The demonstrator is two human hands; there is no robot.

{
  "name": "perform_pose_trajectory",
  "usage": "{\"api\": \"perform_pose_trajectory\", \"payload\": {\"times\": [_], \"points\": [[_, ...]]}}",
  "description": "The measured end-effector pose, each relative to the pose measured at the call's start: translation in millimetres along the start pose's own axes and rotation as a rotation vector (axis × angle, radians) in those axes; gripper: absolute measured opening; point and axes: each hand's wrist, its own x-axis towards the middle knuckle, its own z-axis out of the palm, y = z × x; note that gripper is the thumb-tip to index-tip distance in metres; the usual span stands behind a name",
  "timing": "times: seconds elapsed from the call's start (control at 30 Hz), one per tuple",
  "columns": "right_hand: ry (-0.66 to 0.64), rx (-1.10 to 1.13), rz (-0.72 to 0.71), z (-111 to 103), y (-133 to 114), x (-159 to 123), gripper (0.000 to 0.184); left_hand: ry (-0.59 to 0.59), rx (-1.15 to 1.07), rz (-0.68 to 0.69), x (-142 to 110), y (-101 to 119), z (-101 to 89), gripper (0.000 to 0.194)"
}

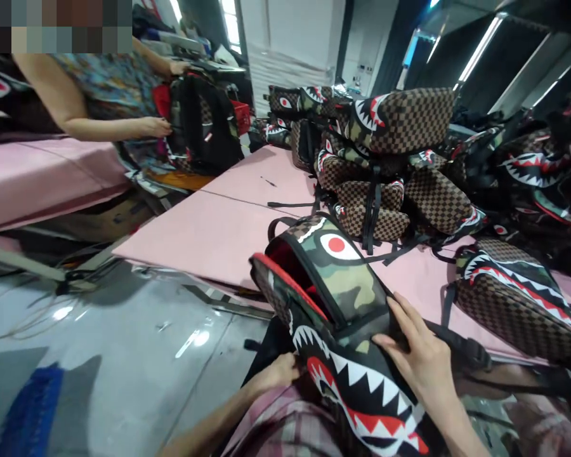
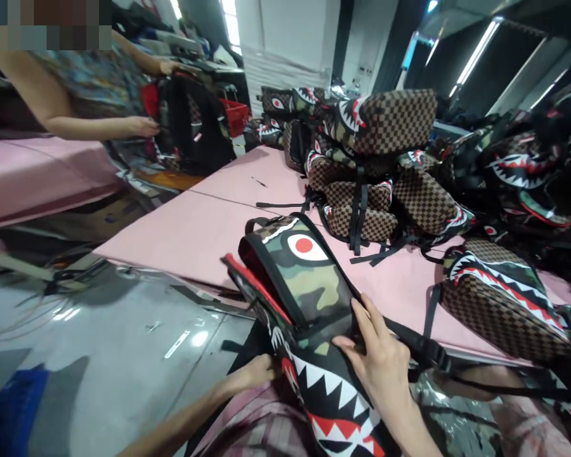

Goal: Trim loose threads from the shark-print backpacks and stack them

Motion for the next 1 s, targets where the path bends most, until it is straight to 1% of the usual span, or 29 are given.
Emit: {"api": "perform_pose_trajectory", "payload": {"times": [0.07,0.1,0.13,0.17,0.2,0.27,0.3,0.33,0.37,0.4,0.43,0.47,0.5,0.57,0.6,0.63,0.73,0.83,0.9,1.0], "points": [[0.013,-0.054,-0.003,14.8,-6.3,-11.4,0.050,-0.045,0.044,0.004,-30.7,10.7,-11.5,0.017],[0.010,-0.044,0.001,24.0,-6.6,-16.3,0.050,-0.061,0.062,0.028,-48.1,21.6,-18.1,0.017],[-0.007,-0.013,0.006,34.2,-5.9,-20.2,0.048,-0.073,0.137,0.087,-64.4,35.6,-24.6,0.018],[-0.036,0.032,0.009,45.1,-4.8,-23.1,0.045,-0.068,0.209,0.179,-78.0,51.3,-30.4,0.022],[-0.076,0.086,0.009,56.6,-3.7,-25.2,0.040,-0.049,0.240,0.300,-87.6,66.9,-34.9,0.025],[-0.173,0.219,0.006,79.1,-3.3,-27.5,0.032,0.174,0.378,0.567,-92.3,90.6,-38.8,0.025],[-0.219,0.292,-0.001,89.1,-4.3,-28.1,0.031,0.287,0.468,0.648,-87.8,96.9,-38.7,0.024],[-0.258,0.361,-0.008,97.7,-5.9,-28.7,0.031,0.399,0.564,0.684,-79.7,99.4,-38.3,0.025],[-0.287,0.415,-0.013,104.5,-8.0,-29.4,0.033,0.488,0.647,0.671,-69.6,99.1,-38.2,0.027],[-0.309,0.453,-0.019,109.5,-10.3,-30.2,0.035,0.557,0.701,0.610,-58.9,97.2,-39.1,0.029],[-0.320,0.472,-0.025,112.7,-12.4,-31.2,0.037,0.605,0.725,0.517,-49.0,95.2,-41.6,0.031],[-0.324,0.479,-0.030,114.3,-14.2,-32.1,0.038,0.628,0.734,0.403,-41.0,94.0,-45.5,0.032],[-0.326,0.483,-0.034,114.6,-15.4,-32.7,0.039,0.607,0.742,0.285,-35.5,94.3,-50.6,0.031],[-0.323,0.491,-0.045,112.7,-16.0,-31.4,0.038,0.491,0.776,0.089,-31.2,99.8,-62.2,0.027],[-0.317,0.493,-0.055,111.2,-15.5,-28.9,0.037,0.421,0.804,0.035,-31.4,104.1,-67.5,0.025],[-0.312,0.492,-0.072,109.9,-14.7,-24.9,0.037,0.358,0.829,0.011,-32.1,108.5,-71.6,0.024],[-0.307,0.481,-0.167,108.5,-14.0,-4.5,0.041,0.226,0.845,0.015,-33.2,116.8,-75.6,0.028],[-0.375,0.461,-0.325,112.5,-20.7,21.3,0.049,0.111,0.850,0.051,-30.3,114.4,-72.9,0.033],[-0.424,0.439,-0.409,116.0,-29.0,35.4,0.050,0.081,0.879,0.079,-29.2,110.5,-72.2,0.038],[-0.446,0.447,-0.482,118.2,-39.6,45.9,0.039,0.092,0.942,0.146,-36.0,107.6,-72.7,0.041]]}}
